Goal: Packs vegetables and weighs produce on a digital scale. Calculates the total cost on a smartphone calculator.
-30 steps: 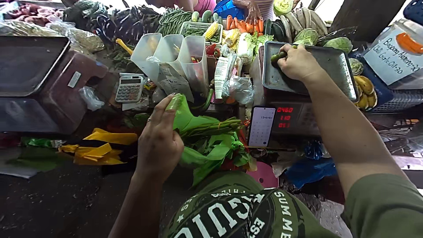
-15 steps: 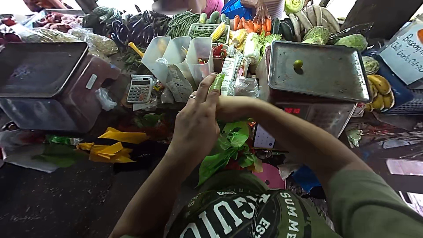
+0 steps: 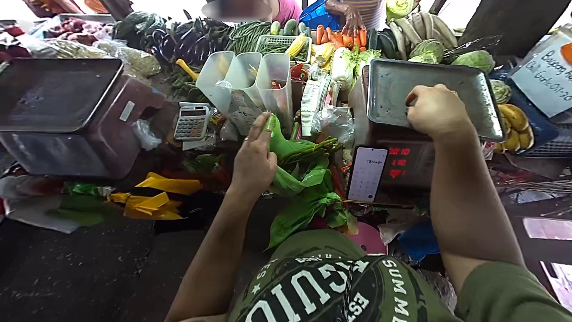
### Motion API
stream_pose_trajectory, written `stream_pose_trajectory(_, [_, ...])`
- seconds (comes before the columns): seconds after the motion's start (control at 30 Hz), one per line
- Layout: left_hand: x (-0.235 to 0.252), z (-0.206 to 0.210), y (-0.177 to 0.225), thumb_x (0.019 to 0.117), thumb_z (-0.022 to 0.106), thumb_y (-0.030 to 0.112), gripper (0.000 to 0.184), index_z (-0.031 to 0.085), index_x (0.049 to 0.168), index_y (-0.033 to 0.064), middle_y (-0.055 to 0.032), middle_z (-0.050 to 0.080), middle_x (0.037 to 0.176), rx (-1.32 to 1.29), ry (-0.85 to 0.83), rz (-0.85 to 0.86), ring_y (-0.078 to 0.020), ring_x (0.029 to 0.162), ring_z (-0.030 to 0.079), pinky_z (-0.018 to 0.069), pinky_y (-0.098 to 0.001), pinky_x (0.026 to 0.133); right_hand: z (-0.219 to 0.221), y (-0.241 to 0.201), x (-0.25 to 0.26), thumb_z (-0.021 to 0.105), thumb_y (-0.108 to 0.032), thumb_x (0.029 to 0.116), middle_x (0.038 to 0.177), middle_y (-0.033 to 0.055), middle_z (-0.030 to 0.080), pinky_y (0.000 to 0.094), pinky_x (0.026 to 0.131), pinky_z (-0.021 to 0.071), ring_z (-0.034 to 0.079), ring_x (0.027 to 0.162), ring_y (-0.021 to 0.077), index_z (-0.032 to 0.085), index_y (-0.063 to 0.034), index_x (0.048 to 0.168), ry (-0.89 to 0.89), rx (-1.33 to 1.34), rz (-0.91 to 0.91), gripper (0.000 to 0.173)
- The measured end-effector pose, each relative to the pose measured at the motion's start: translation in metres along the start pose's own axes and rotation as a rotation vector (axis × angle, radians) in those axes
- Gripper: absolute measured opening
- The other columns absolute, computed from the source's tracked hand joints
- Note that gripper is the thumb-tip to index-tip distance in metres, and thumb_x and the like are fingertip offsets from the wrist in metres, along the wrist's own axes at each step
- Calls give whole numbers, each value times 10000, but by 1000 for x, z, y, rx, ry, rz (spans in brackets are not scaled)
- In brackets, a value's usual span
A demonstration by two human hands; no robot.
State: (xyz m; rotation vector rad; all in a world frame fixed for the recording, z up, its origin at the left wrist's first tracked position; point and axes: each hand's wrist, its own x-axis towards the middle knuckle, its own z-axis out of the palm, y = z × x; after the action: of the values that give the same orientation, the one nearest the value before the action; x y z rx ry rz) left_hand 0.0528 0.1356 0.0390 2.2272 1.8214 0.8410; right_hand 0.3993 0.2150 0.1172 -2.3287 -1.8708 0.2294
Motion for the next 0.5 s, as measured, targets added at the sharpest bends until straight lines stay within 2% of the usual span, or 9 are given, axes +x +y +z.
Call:
stream_pose_trajectory(0.03, [-3,8,-7,878,607,-98,487,620,1353,7,-79,349,1658,3,-4,3,-339,1309,589,560,-572,961,2,0,0,616,-43,935,1339,376,524,756,902,441,513,1231,590,655,-11,1250,6,34,20,318])
stream_pose_trajectory(0.1, [-8,20,-21,867,611,-121,492,635,1339,17,-65,353,1659,21,-13,7,-335,1333,571,548,-562,983,4,-10,-10,583,-14,938,1265,355,571,701,930,461,561,1186,541,655,22,1231,87,149,-81,304])
stream_pose_trajectory(0.17, [-13,26,-30,866,612,-124,530,620,1372,33,-56,353,1660,32,-6,-1,-319,1364,547,535,-541,1017,2,-36,-29,575,-53,968,1209,285,631,622,930,508,632,1115,446,646,6,1257,90,270,-297,304])
stream_pose_trajectory(0.27, [-16,24,-34,864,616,-111,610,569,1448,58,-58,346,1662,41,7,-29,-319,1363,546,540,-546,1009,23,-91,-48,645,-82,968,1131,167,699,506,897,576,700,1012,293,682,-39,1190,-115,362,-674,229])
stream_pose_trajectory(0.37, [-16,23,-35,865,614,-103,605,565,1449,47,-70,345,1661,47,2,-67,-328,1354,553,539,-562,1001,65,-140,-50,641,-38,956,1167,172,653,508,910,556,663,1063,329,666,-75,1244,-299,286,-878,292])
stream_pose_trajectory(0.43, [-16,23,-39,860,618,-96,558,597,1403,32,-74,348,1659,50,-4,-82,-333,1352,555,543,-566,999,72,-151,-47,630,-10,958,1192,188,643,524,886,558,655,1078,362,665,-75,1242,-250,264,-923,293])
stream_pose_trajectory(0.5, [-16,25,-45,871,603,-68,504,626,1365,27,-72,367,1652,58,7,-85,-328,1348,564,543,-546,1010,49,-147,-29,586,-58,990,1206,167,664,524,909,553,660,1104,345,666,-89,1258,-133,247,-927,281])
